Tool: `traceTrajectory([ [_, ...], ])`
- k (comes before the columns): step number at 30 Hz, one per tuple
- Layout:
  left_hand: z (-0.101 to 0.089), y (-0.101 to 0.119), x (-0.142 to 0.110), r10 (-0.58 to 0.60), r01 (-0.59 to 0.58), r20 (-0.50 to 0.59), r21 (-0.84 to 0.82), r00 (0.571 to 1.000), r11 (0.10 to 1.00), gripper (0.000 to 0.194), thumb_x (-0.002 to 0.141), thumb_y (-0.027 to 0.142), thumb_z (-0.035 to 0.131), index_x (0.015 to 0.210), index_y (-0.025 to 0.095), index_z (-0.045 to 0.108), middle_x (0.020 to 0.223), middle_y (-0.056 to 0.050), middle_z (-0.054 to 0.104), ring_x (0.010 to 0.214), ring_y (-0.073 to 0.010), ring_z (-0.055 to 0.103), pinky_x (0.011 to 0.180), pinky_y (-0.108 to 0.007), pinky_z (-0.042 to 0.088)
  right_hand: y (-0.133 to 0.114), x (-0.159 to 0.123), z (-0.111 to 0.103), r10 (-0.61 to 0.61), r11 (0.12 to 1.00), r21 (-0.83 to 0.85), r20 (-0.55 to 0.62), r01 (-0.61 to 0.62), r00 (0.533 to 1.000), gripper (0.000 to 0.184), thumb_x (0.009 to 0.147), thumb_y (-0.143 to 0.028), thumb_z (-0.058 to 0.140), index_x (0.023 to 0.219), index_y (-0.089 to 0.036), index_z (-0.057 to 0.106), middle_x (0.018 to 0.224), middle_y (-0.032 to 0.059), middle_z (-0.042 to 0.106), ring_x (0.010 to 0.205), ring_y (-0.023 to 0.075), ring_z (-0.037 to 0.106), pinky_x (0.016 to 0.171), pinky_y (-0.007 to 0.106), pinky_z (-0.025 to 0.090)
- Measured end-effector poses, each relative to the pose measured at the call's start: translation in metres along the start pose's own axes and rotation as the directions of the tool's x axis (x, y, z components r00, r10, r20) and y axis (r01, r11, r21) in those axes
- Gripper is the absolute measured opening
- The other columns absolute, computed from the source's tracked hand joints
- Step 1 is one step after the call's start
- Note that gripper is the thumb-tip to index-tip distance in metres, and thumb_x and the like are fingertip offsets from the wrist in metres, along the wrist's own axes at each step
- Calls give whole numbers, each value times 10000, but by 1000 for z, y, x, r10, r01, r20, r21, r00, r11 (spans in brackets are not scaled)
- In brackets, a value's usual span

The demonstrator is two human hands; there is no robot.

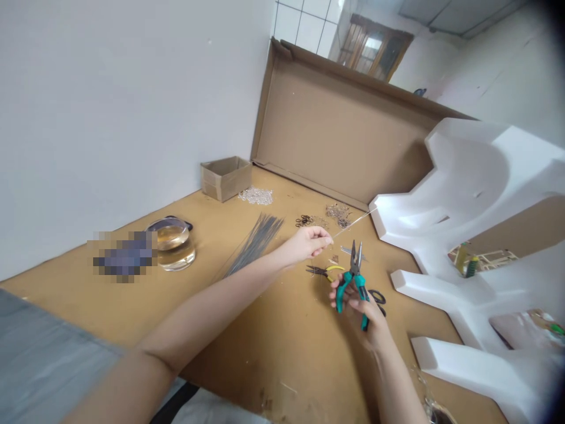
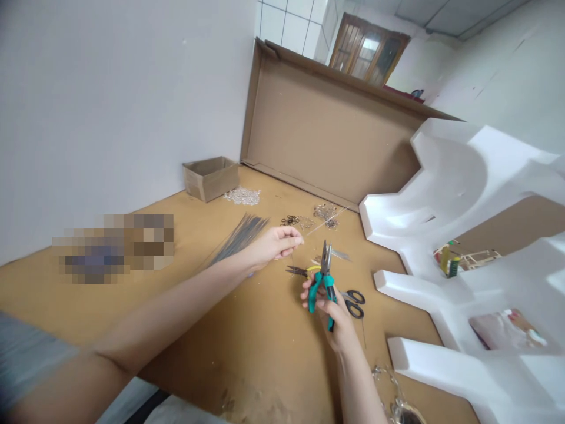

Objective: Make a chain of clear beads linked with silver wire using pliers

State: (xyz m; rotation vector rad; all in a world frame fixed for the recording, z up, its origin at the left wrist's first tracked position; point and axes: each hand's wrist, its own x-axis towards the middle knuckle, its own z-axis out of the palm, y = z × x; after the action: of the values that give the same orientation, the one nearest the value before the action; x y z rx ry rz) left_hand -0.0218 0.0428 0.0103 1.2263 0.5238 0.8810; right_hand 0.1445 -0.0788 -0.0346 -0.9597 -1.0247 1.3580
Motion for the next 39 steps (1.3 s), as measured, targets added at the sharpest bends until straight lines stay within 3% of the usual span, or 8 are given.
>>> traceTrajectory([
  [8,15,0,-7,-48,45,21,108,999,993,166,708,284,577,735,134,511,443,84,404,395,-30,331,424,-167,234,-2,-8,-2,3,979,-204,4,-2,1000,464,687,-265,546,1150,-233,521,1188,87,555,1048,279,531,849,424,431],
  [14,23,3,-11,-100,82,66,235,993,969,103,728,219,547,702,125,514,432,81,412,410,-36,360,454,-173,277,-5,-13,-7,19,945,-327,-22,-25,1000,323,735,-235,547,1058,-241,544,1187,59,561,1061,246,532,913,387,402],
  [23,29,3,-14,-94,73,72,259,993,963,118,737,232,548,702,128,505,552,60,471,446,-32,393,451,-173,309,-5,-14,-8,-4,892,-450,-89,-37,996,368,727,-237,572,1089,-236,511,1138,66,587,1002,236,564,924,399,402],
  [39,34,0,-18,-130,85,112,344,985,935,97,744,217,539,706,128,525,495,66,431,449,-49,364,457,-177,311,-13,-16,-6,68,914,-400,-27,-73,997,464,720,-257,552,1183,-237,514,1190,67,570,1087,266,517,924,391,400],
])
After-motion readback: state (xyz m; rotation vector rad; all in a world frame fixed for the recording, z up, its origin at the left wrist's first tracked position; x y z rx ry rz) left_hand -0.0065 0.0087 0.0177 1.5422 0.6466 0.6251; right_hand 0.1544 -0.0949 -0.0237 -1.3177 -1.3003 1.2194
